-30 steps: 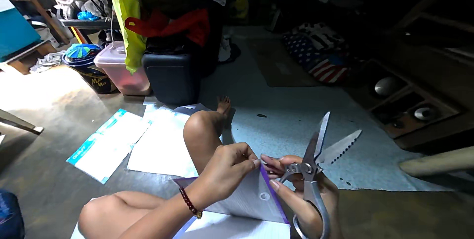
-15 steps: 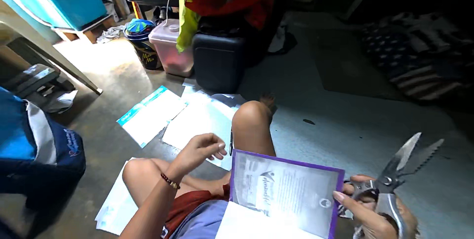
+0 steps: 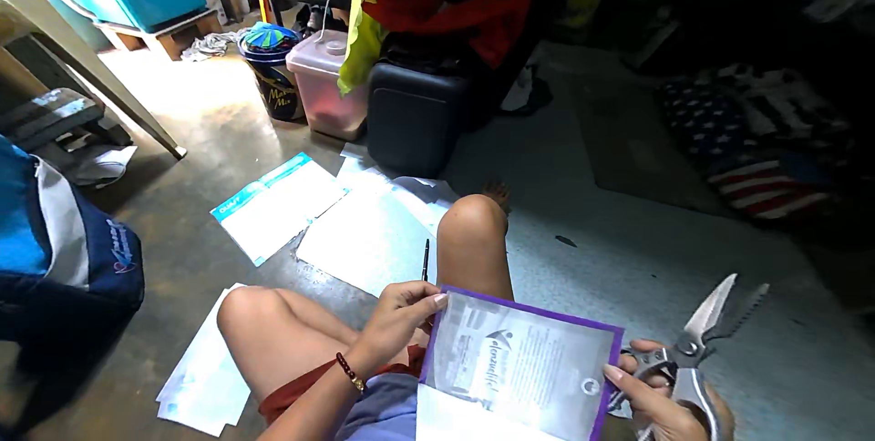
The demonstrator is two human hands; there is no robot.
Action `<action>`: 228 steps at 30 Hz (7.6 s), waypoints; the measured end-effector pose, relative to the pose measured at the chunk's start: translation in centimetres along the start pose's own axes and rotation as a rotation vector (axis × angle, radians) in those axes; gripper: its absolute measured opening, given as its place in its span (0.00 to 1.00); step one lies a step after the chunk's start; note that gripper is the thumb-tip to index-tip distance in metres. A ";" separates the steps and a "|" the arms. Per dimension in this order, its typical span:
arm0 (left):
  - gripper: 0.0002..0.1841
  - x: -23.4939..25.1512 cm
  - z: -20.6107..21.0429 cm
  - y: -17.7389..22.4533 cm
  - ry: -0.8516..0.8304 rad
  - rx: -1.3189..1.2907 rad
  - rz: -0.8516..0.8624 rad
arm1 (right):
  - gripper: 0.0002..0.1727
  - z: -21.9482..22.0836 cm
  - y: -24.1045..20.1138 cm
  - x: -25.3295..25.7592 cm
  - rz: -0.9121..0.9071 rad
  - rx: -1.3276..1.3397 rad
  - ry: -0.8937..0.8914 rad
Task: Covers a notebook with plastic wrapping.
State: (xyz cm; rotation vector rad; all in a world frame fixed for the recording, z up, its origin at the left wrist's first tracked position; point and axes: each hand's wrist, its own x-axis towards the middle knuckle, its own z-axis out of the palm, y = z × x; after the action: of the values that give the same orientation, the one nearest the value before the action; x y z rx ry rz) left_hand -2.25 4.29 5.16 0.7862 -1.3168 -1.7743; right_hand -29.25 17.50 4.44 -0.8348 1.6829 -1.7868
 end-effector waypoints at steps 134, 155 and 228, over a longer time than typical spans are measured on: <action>0.12 5.5 11.9 9.1 -0.618 0.750 0.100 | 0.21 0.2 -8.8 2.0 -0.184 -0.046 -0.270; 0.24 5.1 9.5 10.7 -0.858 0.877 0.153 | 0.28 -4.7 -9.6 5.6 -0.456 -0.360 -0.638; 0.23 6.9 9.5 9.8 -0.902 0.769 0.043 | 0.36 -6.0 -10.7 8.8 -0.253 -0.509 -0.752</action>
State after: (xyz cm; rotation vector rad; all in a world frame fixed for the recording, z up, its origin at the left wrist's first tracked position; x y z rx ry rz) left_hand -11.56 1.30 17.02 0.2815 -2.6737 -1.6119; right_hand -39.31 15.66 15.59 -1.7402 1.5397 -0.9465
